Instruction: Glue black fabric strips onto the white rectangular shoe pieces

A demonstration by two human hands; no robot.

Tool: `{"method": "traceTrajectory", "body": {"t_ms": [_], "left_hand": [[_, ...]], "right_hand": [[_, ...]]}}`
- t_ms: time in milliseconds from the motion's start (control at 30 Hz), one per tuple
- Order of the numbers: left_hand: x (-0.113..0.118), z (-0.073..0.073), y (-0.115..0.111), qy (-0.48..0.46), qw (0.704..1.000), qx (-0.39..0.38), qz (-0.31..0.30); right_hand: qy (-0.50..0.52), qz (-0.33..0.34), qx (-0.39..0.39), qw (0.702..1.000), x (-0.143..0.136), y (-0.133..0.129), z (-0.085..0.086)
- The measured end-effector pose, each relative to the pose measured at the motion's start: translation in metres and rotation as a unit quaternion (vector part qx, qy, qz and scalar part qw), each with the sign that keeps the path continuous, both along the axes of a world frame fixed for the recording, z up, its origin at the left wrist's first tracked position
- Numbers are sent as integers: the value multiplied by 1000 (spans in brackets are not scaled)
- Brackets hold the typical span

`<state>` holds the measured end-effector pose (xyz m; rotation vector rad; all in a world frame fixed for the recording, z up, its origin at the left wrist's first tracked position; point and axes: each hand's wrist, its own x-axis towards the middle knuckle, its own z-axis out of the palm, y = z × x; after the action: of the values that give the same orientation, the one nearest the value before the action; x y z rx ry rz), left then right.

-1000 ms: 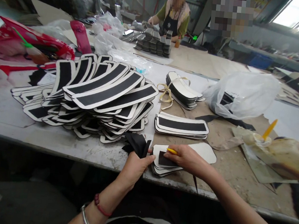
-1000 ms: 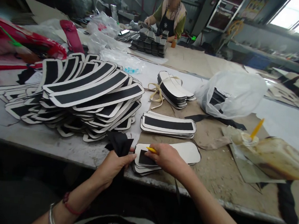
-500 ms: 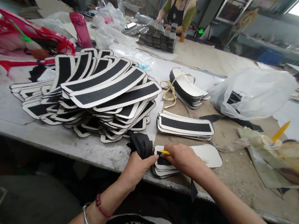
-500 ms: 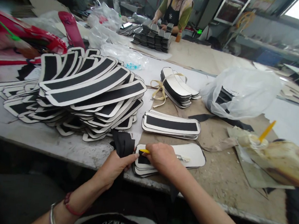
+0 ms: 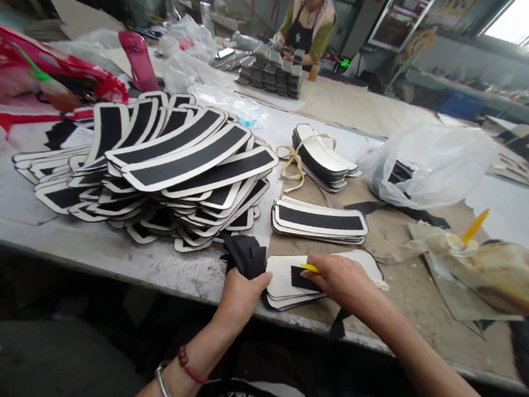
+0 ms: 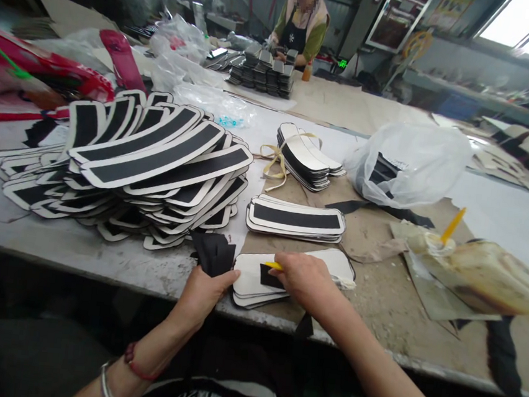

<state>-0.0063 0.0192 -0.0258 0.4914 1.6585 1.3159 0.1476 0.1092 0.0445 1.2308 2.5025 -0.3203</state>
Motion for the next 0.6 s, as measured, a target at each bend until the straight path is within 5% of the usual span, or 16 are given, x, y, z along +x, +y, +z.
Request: {"method": "traceTrajectory", "body": {"t_ms": [233,600], "left_hand": [[-2,7,-4,-28,999,8,-24],[-11,8,-2,-54,997,-24,-56]], "right_hand": [[150,4,-112,982,-11,-4,2],[50,35,-56,997,-37,5,-16]]}}
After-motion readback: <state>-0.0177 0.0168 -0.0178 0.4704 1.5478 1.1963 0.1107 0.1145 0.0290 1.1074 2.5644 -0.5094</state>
